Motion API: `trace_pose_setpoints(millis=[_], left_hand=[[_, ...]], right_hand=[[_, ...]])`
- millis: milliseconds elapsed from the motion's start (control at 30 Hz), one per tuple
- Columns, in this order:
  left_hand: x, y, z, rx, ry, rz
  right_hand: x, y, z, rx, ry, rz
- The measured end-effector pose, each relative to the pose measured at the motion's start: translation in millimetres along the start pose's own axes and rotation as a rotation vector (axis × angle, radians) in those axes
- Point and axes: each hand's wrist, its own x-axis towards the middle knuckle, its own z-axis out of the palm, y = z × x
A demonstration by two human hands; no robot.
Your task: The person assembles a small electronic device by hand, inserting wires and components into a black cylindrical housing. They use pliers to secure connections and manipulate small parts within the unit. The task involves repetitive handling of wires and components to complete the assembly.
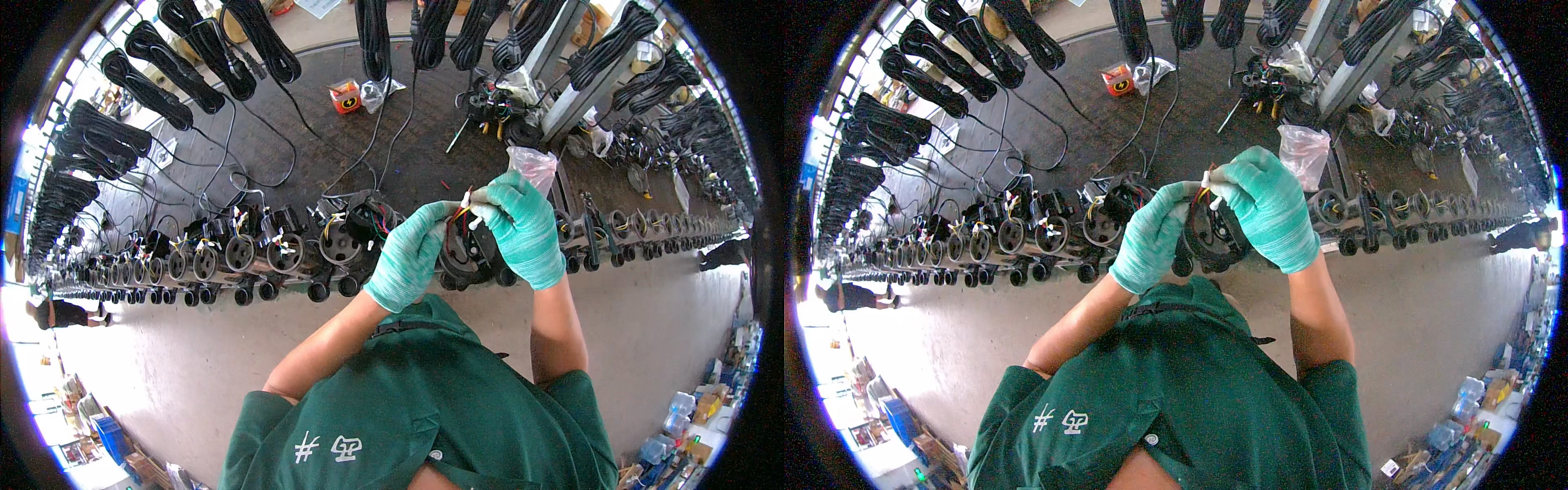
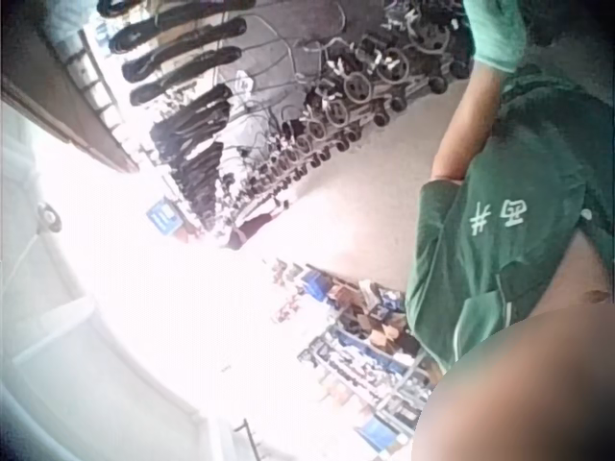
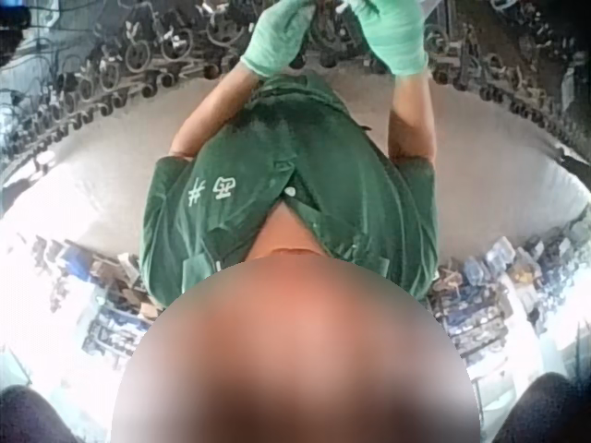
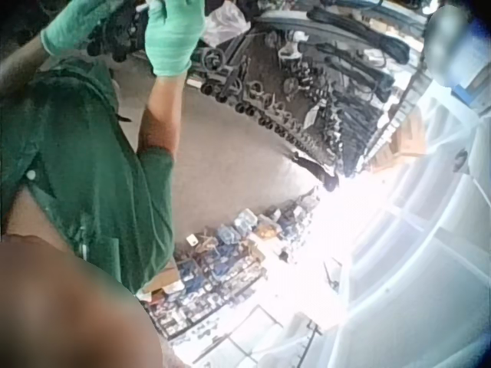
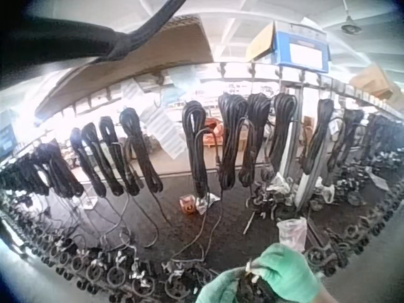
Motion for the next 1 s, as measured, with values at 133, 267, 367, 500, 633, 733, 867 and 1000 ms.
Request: trace_pose_setpoints(millis=[133, 267, 367, 500, 633, 733, 867, 1000], left_hand=[[4, 2, 3, 0.026, -0.028, -0.101], [9, -1, 6, 0.162, 0.103, 0.087], [17, 0, 1, 0.499, 0.180, 0.295], [17, 10, -3, 0.528, 0.081, 0.179], [23, 18, -11, -0.025, -0.096, -0.184], [28, 24, -21, -0.412, -0.205, -0.385], [35, 13, -19, -0.766, -0.281, -0.309], [42, 0, -7, -0.814, -0.222, -0.186]], right_hand=[[-4, 1, 6, 0.023, 0.080, 0.002], [2, -3, 4, 0.016, 0.034, -0.027], [8, -3, 0, -0.158, -0.049, -0.169], [19, -12, -11, -0.278, -0.164, -0.197], [39, -25, -24, -0.405, -0.300, -0.381], [58, -40, -35, -0.538, -0.417, -0.430], [73, -39, -36, -0.625, -0.338, -0.613], [85, -54, -40, -0.745, -0.543, -0.560]])
